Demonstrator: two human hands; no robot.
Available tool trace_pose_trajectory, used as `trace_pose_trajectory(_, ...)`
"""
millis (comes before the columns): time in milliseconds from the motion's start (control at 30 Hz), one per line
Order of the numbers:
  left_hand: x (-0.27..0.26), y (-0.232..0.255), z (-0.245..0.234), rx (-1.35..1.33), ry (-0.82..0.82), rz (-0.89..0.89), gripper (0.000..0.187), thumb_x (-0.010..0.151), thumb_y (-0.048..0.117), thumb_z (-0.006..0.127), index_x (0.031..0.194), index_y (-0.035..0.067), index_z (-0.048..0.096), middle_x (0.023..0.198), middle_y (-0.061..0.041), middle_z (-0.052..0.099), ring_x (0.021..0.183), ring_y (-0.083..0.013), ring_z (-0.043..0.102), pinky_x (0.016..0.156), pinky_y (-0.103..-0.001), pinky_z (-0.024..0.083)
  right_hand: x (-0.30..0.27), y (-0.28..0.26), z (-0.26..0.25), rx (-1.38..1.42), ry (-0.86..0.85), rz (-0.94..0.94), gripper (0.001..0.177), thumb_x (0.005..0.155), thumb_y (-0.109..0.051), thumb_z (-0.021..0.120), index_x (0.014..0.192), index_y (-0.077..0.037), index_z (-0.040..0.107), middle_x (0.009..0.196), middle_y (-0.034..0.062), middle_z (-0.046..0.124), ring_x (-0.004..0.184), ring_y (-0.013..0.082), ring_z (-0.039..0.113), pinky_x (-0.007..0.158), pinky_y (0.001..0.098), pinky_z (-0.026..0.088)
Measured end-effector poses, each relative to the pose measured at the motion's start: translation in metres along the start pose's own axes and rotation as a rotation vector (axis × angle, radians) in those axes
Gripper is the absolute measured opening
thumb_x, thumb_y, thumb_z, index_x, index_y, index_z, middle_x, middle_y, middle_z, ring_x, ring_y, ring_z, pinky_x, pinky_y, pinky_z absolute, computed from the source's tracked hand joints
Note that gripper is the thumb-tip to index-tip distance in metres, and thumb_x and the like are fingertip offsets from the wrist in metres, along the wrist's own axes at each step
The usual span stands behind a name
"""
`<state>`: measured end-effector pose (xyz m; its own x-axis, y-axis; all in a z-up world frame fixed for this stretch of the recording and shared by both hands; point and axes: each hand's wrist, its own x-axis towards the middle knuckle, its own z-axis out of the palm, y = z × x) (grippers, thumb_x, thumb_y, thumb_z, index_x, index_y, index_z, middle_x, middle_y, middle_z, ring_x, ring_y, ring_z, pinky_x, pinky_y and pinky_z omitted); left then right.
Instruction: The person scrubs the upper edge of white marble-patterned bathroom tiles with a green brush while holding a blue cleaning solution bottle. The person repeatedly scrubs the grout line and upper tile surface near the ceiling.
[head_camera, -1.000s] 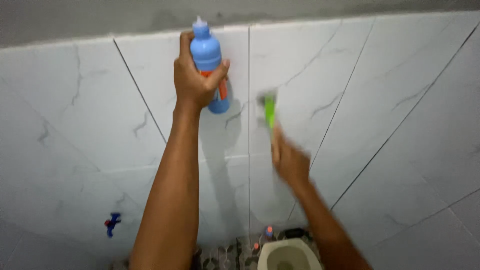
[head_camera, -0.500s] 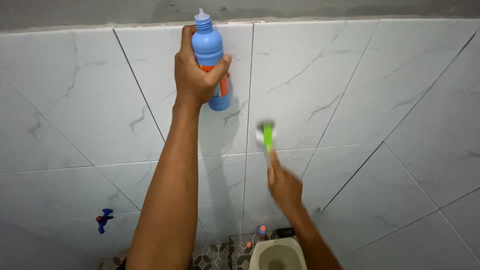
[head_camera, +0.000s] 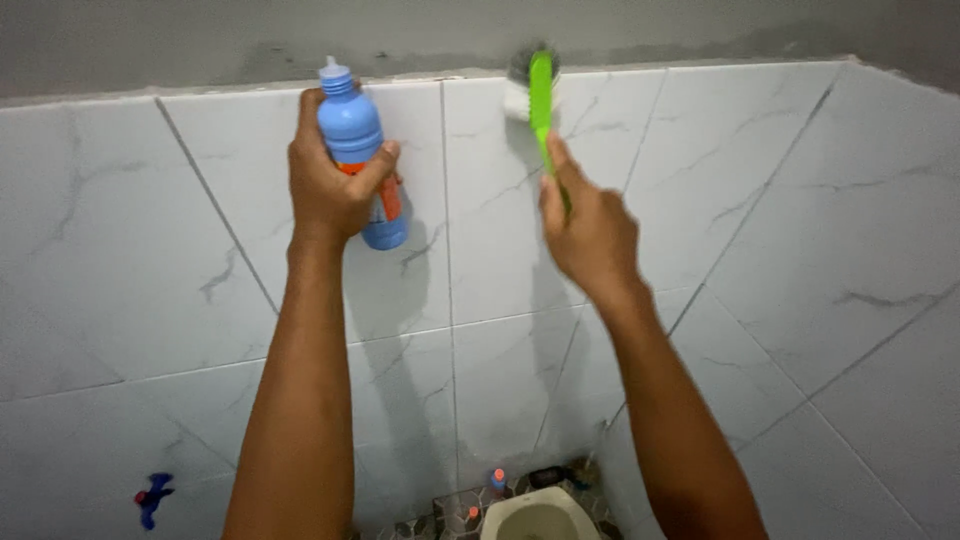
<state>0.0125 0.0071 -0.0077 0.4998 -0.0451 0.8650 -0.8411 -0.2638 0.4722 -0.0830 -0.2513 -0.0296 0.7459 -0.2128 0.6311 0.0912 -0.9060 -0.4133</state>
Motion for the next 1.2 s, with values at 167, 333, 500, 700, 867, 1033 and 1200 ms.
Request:
trace_pose_trajectory(167, -0.001, 0.023, -0.002, -0.137, -0.051, -0.118, 0.041, 0.089, 0.021, 0.070, 0.123, 0.015, 0.048, 0.074, -0.004, 0.064, 0.060, -0.0201, 0.073, 0.061, -0.034, 0.060, -0.110, 0.085, 0.125, -0.200, -0.070, 0.022, 0.057, 0.103, -0.039, 0.046, 0.158, -0.030, 0.037, 0.064, 0.0126, 0.062, 0.053, 0.0350, 0.059, 0.048, 0.0549, 0.047)
trace_pose_trajectory(333, 0.002, 0.010, -0.002, -0.026, -0.042, -0.035, 0.042, 0.089, 0.027, 0.073, 0.113, 0.013, 0.042, 0.073, -0.003, 0.067, 0.063, -0.0198, 0.073, 0.062, -0.034, 0.055, -0.188, 0.118, 0.160, 0.020, -0.294, 0.287, 0.055, 0.100, -0.046, 0.048, 0.154, -0.038, 0.045, 0.055, 0.0001, 0.061, 0.044, 0.0184, 0.051, 0.045, 0.0392, 0.039)
trace_pose_trajectory(500, -0.001, -0.003, 0.002, -0.043, -0.008, 0.060, 0.047, 0.085, 0.026, 0.076, 0.118, 0.010, 0.046, 0.066, -0.017, 0.066, 0.060, -0.0343, 0.072, 0.072, -0.048, 0.058, -0.066, 0.046, 0.051, 0.049, -0.027, 0.201, 0.048, 0.100, -0.038, 0.056, 0.147, -0.028, 0.058, 0.102, 0.0243, 0.075, 0.089, 0.0480, 0.073, 0.076, 0.0619, 0.058)
trace_pose_trajectory(700, -0.005, -0.002, 0.007, -0.021, 0.034, 0.068, 0.053, 0.083, 0.028, 0.079, 0.120, 0.008, 0.047, 0.078, -0.028, 0.065, 0.071, -0.0438, 0.072, 0.075, -0.052, 0.054, 0.000, 0.025, 0.006, 0.062, 0.172, 0.075, 0.046, 0.100, -0.033, 0.055, 0.146, -0.036, 0.056, 0.120, 0.0126, 0.074, 0.095, 0.0495, 0.071, 0.082, 0.0658, 0.054)
trace_pose_trajectory(867, -0.003, -0.008, 0.007, -0.041, 0.029, 0.071, 0.049, 0.086, 0.029, 0.078, 0.121, 0.011, 0.048, 0.077, -0.017, 0.067, 0.069, -0.0340, 0.072, 0.076, -0.048, 0.057, -0.109, 0.070, 0.077, 0.000, -0.143, 0.229, 0.053, 0.102, -0.033, 0.050, 0.154, -0.027, 0.048, 0.105, 0.0270, 0.075, 0.090, 0.0487, 0.073, 0.081, 0.0646, 0.057)
trace_pose_trajectory(1033, -0.001, -0.005, 0.007, -0.079, 0.022, 0.076, 0.044, 0.088, 0.023, 0.077, 0.120, 0.011, 0.049, 0.072, -0.013, 0.070, 0.063, -0.0286, 0.074, 0.074, -0.043, 0.059, -0.178, 0.119, 0.119, -0.057, -0.436, 0.427, 0.054, 0.102, -0.040, 0.043, 0.156, -0.043, 0.042, 0.134, 0.0076, 0.069, 0.103, 0.0394, 0.074, 0.087, 0.0579, 0.058)
trace_pose_trajectory(1200, 0.005, -0.013, 0.017, -0.046, 0.012, 0.145, 0.055, 0.087, 0.019, 0.081, 0.127, -0.002, 0.050, 0.088, -0.034, 0.067, 0.087, -0.0568, 0.070, 0.080, -0.065, 0.053, -0.073, 0.066, 0.032, -0.002, -0.089, 0.270, 0.052, 0.105, -0.028, 0.044, 0.157, -0.025, 0.044, 0.112, 0.0320, 0.072, 0.098, 0.0550, 0.069, 0.084, 0.0712, 0.053)
